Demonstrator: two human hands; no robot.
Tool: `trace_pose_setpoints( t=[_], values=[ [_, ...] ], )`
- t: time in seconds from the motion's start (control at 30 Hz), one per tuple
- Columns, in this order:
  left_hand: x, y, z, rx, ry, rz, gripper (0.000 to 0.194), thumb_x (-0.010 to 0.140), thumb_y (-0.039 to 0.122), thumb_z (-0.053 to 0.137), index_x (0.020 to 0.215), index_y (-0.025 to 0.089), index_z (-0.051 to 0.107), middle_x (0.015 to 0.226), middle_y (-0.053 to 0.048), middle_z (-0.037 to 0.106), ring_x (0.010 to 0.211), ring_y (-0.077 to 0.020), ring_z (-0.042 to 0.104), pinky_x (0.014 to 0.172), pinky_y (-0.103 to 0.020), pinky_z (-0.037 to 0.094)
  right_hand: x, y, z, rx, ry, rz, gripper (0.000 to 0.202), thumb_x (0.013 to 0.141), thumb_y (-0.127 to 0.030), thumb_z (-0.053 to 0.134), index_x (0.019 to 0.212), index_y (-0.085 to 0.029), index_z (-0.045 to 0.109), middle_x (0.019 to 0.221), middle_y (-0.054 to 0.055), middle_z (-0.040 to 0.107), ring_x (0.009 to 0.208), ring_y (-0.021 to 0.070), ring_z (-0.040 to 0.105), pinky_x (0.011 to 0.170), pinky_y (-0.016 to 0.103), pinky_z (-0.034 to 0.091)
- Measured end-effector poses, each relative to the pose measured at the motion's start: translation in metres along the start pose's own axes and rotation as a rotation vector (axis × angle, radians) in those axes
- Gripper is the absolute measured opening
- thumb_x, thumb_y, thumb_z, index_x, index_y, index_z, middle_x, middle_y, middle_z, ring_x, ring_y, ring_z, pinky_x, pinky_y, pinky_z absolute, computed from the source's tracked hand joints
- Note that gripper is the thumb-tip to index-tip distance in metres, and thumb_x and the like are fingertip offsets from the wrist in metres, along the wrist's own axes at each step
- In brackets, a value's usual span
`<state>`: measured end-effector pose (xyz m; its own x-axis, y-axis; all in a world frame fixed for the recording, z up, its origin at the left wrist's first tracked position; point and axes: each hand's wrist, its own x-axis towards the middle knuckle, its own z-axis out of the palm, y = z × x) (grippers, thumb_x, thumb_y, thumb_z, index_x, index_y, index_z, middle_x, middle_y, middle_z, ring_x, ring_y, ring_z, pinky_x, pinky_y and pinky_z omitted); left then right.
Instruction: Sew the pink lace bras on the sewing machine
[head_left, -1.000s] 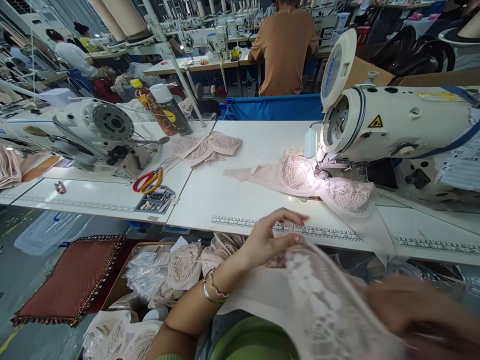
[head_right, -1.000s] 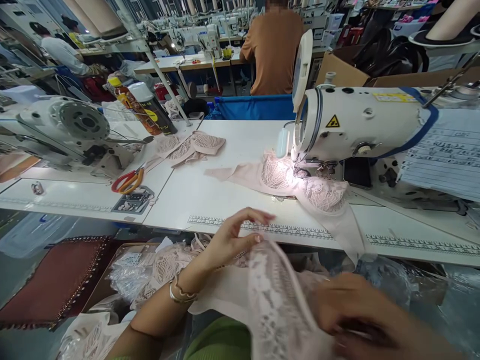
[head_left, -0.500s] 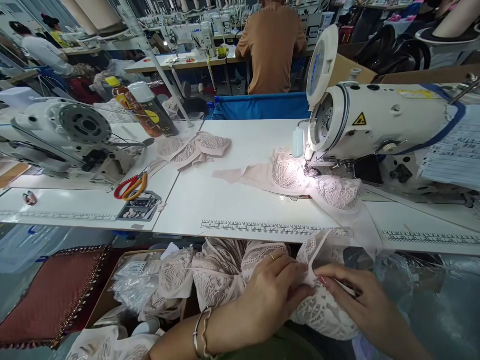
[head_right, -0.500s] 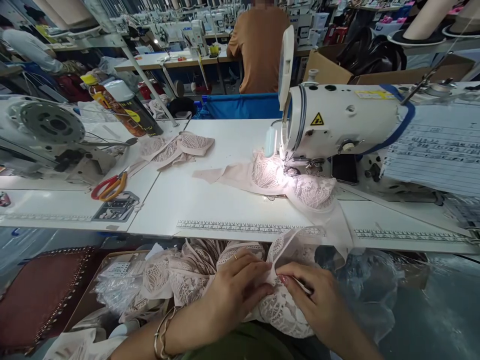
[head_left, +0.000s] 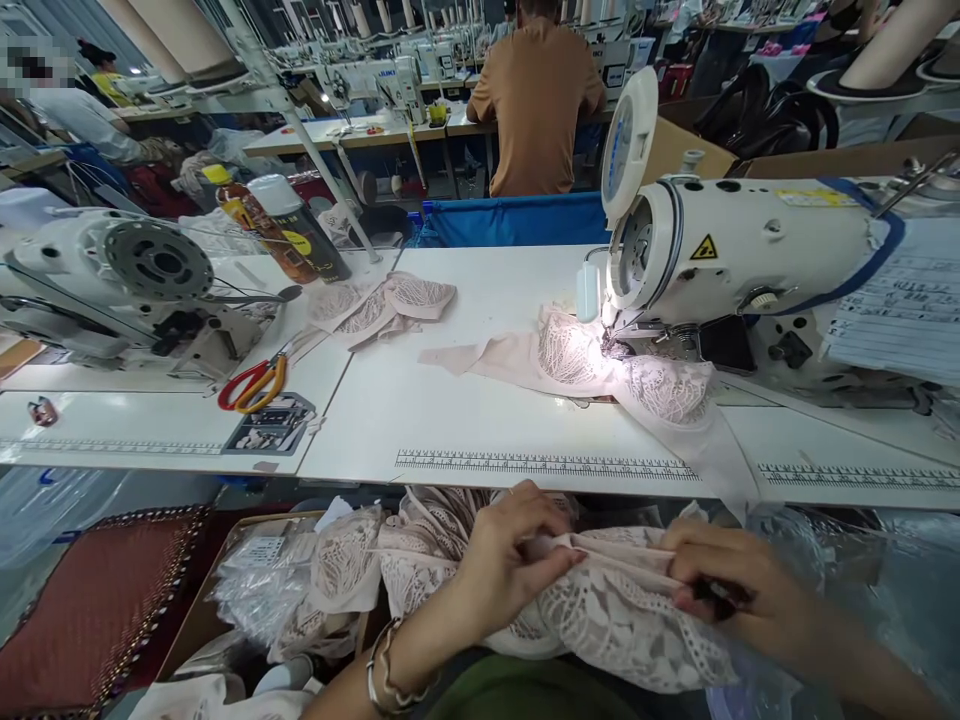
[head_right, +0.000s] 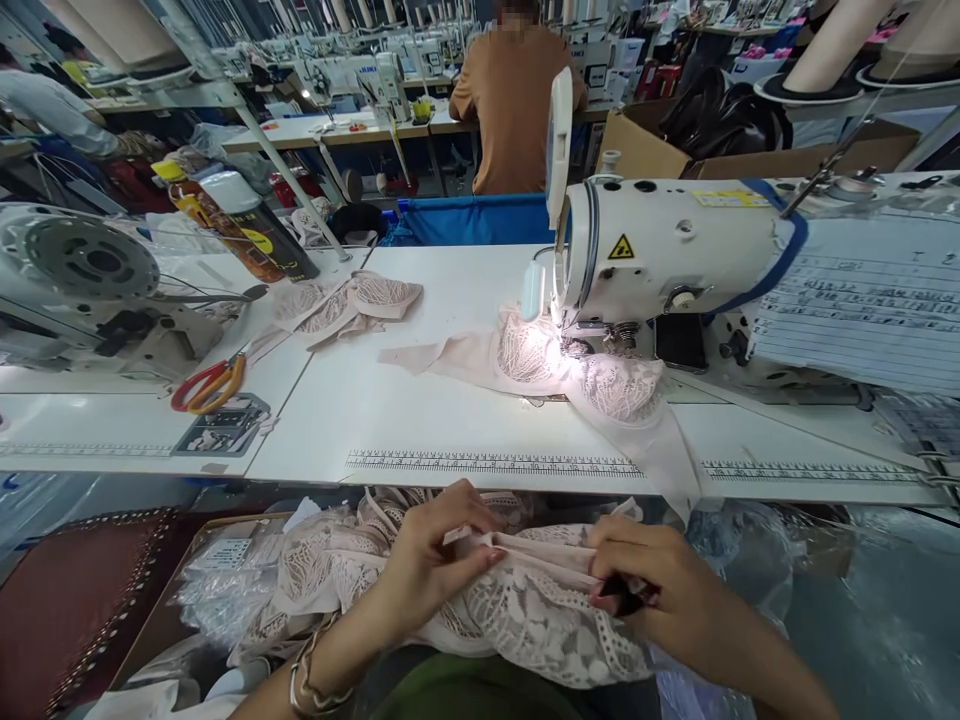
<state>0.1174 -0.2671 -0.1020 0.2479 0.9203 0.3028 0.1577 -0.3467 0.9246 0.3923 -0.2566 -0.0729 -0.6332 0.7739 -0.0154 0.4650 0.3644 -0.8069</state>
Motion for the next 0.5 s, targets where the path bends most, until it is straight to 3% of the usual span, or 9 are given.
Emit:
trace_pose_setpoints(
  t=[0.13,0.2,0.27,0.3,0.4,0.5],
  values=[
    [0.003,-0.005,-0.011,-0.141,0.090,-0.054,0.025,0.084,0.041,0.080,0.081,0.017,0.075,0.075,-0.008,0.072,0.073,-0.0187,0.062,0.065,-0.028,0.051,-0.007,0.006,-0.013,0.010,0.132,0.003,0.034,0.095,-0.046,0.062,0.069,-0.024,0.067,0.077,0.006,0.068,0.062,0.0184,0.063,0.057,0.030,0.053],
    [0.003,-0.009,-0.010,-0.143,0.136,-0.029,0.024,0.085,0.042,0.080,0.085,0.018,0.077,0.076,-0.008,0.073,0.073,-0.0186,0.062,0.064,-0.028,0.051,-0.008,0.010,-0.013,-0.078,0.239,0.000,0.034,0.093,-0.050,0.064,0.070,-0.026,0.071,0.076,0.006,0.071,0.065,0.0203,0.066,0.072,0.036,0.059],
    [0.002,-0.013,-0.007,-0.117,0.185,0.002,0.020,0.086,0.039,0.080,0.086,0.018,0.077,0.077,-0.008,0.073,0.073,-0.0185,0.062,0.065,-0.028,0.050,-0.009,0.012,-0.010,-0.167,0.345,-0.013,0.032,0.093,-0.052,0.065,0.072,-0.028,0.072,0.077,0.005,0.074,0.071,0.0222,0.070,0.090,0.042,0.058],
    [0.001,-0.014,-0.005,-0.098,0.207,0.016,0.018,0.086,0.037,0.079,0.085,0.019,0.077,0.077,-0.007,0.072,0.073,-0.0184,0.062,0.065,-0.029,0.050,-0.009,0.012,-0.007,-0.201,0.392,-0.015,0.032,0.093,-0.051,0.065,0.072,-0.028,0.071,0.078,0.005,0.074,0.072,0.0224,0.070,0.091,0.043,0.057],
    [0.001,-0.018,-0.001,-0.021,0.258,0.041,0.013,0.088,0.031,0.078,0.082,0.019,0.075,0.076,-0.006,0.070,0.074,-0.0186,0.062,0.068,-0.030,0.050,-0.008,0.009,0.000,-0.258,0.475,-0.003,0.029,0.094,-0.042,0.065,0.070,-0.027,0.063,0.078,0.003,0.074,0.065,0.0193,0.066,0.070,0.036,0.057],
    [0.000,-0.019,0.001,0.027,0.296,0.057,0.013,0.088,0.029,0.077,0.081,0.019,0.074,0.075,-0.005,0.068,0.074,-0.0188,0.061,0.068,-0.030,0.050,-0.006,0.006,0.006,-0.258,0.533,0.034,0.026,0.094,-0.035,0.065,0.071,-0.027,0.059,0.076,0.002,0.070,0.058,0.0160,0.059,0.056,0.030,0.048]
  ],
)
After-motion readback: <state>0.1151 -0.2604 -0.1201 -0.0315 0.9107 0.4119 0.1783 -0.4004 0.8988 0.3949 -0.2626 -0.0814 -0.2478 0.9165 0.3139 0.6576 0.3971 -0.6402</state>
